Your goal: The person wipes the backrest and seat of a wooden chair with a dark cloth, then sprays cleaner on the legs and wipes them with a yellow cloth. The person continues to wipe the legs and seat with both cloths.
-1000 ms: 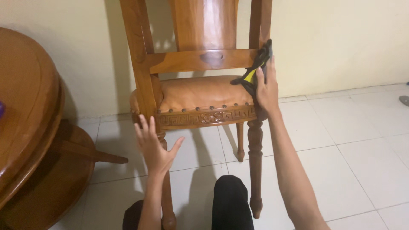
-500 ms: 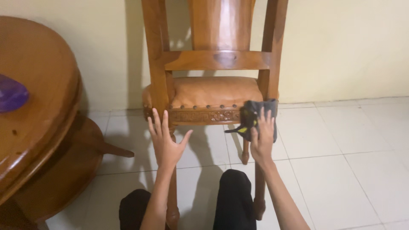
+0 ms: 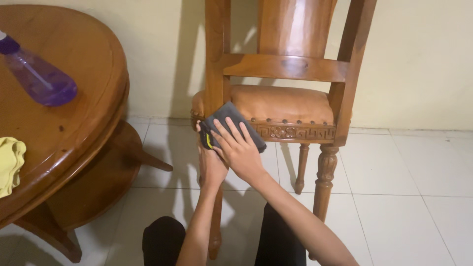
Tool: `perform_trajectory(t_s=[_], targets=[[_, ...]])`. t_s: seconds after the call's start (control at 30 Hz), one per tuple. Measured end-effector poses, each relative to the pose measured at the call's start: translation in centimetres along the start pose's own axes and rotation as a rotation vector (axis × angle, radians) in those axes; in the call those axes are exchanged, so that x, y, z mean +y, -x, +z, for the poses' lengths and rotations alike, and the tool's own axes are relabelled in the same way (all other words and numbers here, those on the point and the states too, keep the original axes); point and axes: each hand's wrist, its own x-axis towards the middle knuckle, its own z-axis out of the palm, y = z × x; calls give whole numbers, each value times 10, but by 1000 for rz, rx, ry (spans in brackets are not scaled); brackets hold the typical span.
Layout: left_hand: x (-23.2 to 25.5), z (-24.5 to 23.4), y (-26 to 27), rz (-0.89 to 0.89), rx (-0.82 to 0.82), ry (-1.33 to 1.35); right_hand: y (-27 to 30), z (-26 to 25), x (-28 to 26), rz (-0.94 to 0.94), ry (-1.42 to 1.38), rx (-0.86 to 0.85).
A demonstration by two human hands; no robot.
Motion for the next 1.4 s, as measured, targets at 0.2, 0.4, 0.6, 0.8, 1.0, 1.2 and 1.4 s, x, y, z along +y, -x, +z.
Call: perform_trajectory(t_s=[0.2,0.4,0.6,0.8,1.0,1.2,1.4], targets=[[14,-5,-2,-89,-7,57,34,-18,25,135,51,-28],[11,-7,-2,-68,-22,21,103,-45,91,334,109,108],[7,-7,4,14,29,-72,111,-75,86,727,-273,412],[39,-30,22,82,112,33,68,-65,16,1069,-1251,641],[47,-92,12,-319,0,845,32,-13,-38,1147,-2115,329],[28,-196,-6,-443,280,476,-37,30,-99,1081,-2020,112],[-22,-332,-50,-59,501,-326,-164,40,-145,602,-1377,16]])
